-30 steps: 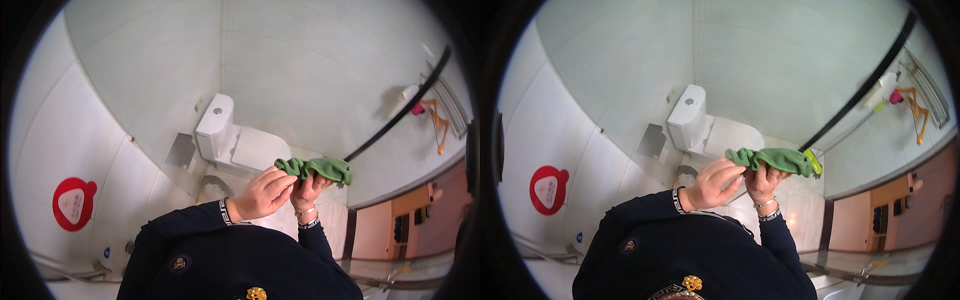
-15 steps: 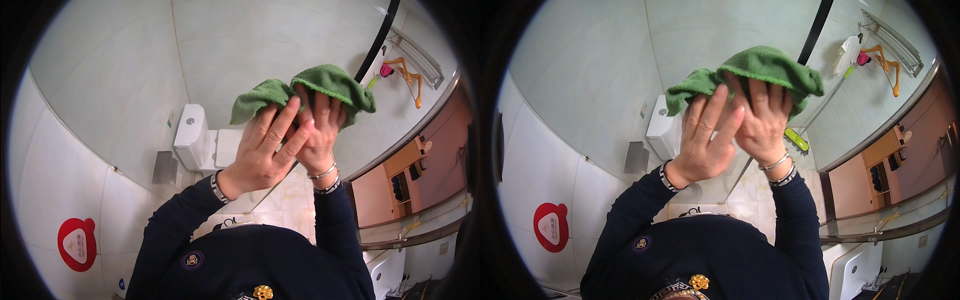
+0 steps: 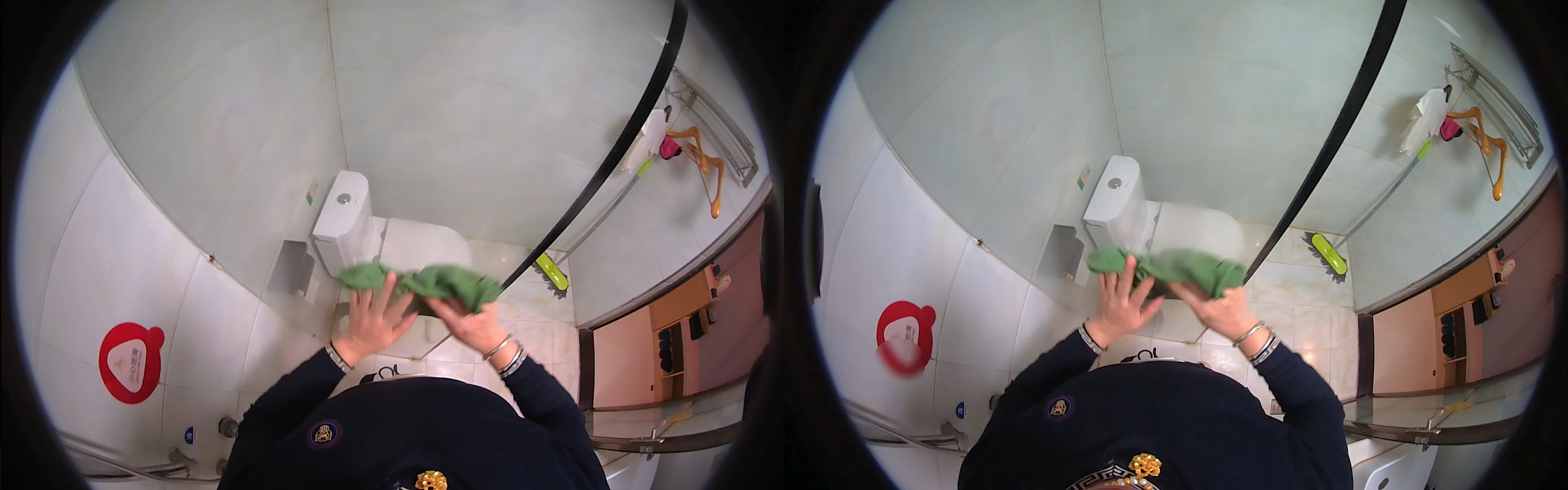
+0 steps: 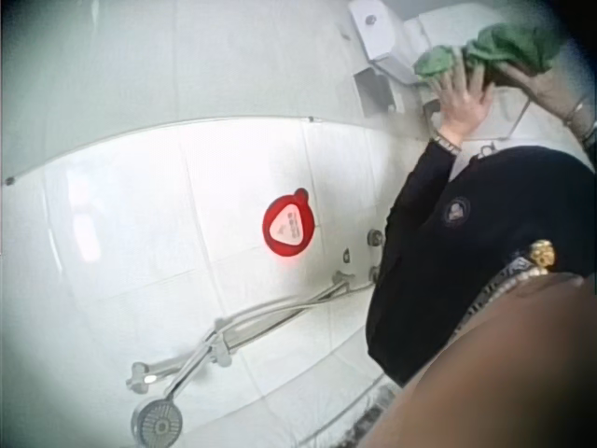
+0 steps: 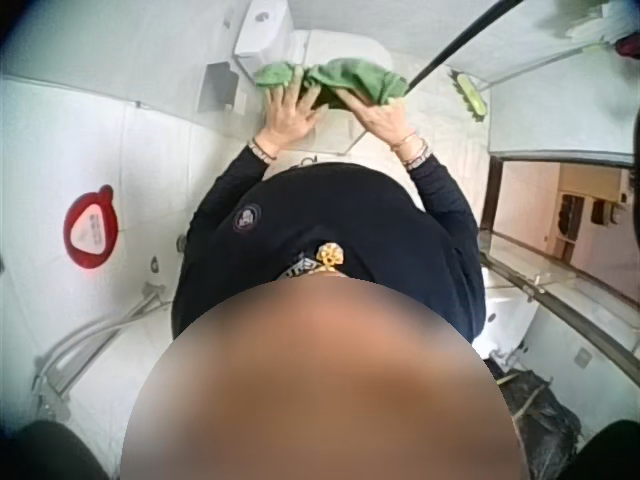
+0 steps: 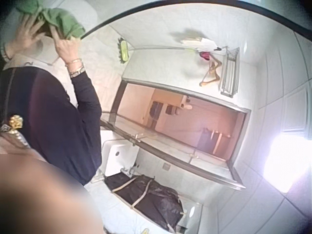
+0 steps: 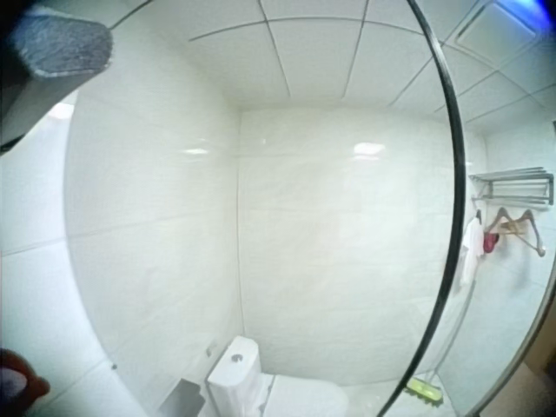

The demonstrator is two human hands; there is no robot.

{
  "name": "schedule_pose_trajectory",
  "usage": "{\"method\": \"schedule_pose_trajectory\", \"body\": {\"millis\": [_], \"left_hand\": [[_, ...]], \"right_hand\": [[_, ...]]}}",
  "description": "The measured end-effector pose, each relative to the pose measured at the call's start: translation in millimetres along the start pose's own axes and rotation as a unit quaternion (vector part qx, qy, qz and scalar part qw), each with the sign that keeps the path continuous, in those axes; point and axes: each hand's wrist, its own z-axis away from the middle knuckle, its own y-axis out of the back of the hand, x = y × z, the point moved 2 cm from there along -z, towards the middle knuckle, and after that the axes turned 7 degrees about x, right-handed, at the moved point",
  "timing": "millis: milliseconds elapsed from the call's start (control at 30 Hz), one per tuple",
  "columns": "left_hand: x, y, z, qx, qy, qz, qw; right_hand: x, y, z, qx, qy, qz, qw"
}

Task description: The person wipes a countertop and several items including a kettle, cups, and a tray with a green cloth. Then they move to the bathroom and wipe the door, walls, and toilet, including the seat and bowl, using the same cloth.

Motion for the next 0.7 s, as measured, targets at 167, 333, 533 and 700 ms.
{"method": "schedule_pose_trajectory", "body": {"millis": [167, 333, 533, 700], "left_hand": [[-16, 14, -93, 0.055, 0.048, -0.084, 0.994], [-13, 16, -79, 0.059, 0.015, -0.104, 0.993], [-16, 15, -1, -0.03, 0.063, -0.084, 0.994], [-28, 32, -3, 0.054, 0.044, -0.066, 0.995]], "right_hand": [[9, 33, -73, 0.118, -0.018, 0.206, 0.971], [-6, 8, -56, 0.086, -0.022, 0.159, 0.983], [-22, -19, 0, -0.024, 0.062, 0.034, 0.997], [-29, -28, -28, 0.015, 0.08, -0.051, 0.995]]}}
